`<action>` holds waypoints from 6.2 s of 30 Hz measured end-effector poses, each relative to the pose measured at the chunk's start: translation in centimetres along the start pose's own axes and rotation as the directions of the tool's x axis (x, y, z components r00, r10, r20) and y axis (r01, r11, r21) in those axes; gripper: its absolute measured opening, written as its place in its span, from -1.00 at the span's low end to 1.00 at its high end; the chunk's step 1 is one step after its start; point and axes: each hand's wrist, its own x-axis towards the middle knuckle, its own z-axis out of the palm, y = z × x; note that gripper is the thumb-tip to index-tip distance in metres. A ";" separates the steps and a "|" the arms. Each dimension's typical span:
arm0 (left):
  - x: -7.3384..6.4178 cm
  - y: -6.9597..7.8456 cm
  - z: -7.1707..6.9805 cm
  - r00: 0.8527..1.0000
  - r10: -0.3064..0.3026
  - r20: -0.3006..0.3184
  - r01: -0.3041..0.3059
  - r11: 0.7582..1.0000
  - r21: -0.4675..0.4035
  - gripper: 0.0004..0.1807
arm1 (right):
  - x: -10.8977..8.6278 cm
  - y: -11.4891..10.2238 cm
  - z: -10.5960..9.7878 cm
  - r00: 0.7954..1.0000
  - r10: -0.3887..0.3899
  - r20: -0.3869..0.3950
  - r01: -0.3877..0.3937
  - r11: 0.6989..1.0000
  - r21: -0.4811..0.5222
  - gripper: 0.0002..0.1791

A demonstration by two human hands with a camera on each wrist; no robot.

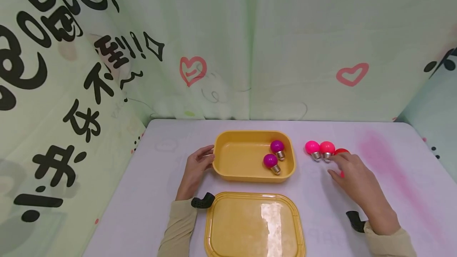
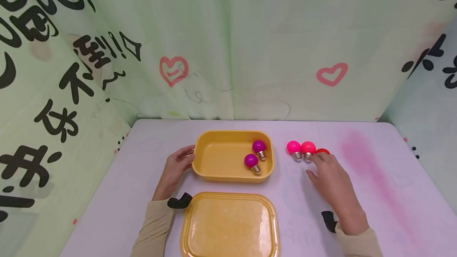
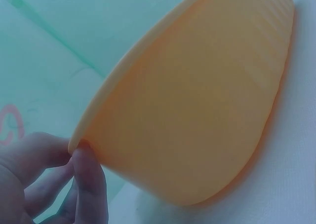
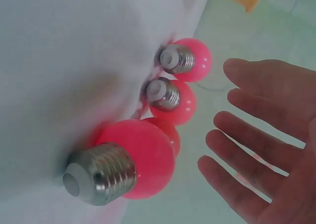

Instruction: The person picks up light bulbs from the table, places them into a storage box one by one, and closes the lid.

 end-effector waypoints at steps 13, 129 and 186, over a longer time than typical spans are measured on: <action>-0.3 0.1 0.0 1.000 0.019 0.018 -0.019 1.000 0.003 -0.56 | -0.6 1.6 0.2 0.991 0.090 0.101 -0.087 0.995 -0.038 -0.43; -0.5 0.2 0.0 1.000 0.001 -0.009 -0.001 1.000 0.008 -0.61 | 6.1 -12.0 2.5 0.991 -0.115 0.065 0.097 0.967 0.236 -0.66; -0.6 0.1 0.1 1.000 0.011 0.014 -0.011 1.000 -0.006 -0.57 | 7.6 -12.7 7.7 0.969 -0.232 0.085 0.218 0.965 0.144 -0.68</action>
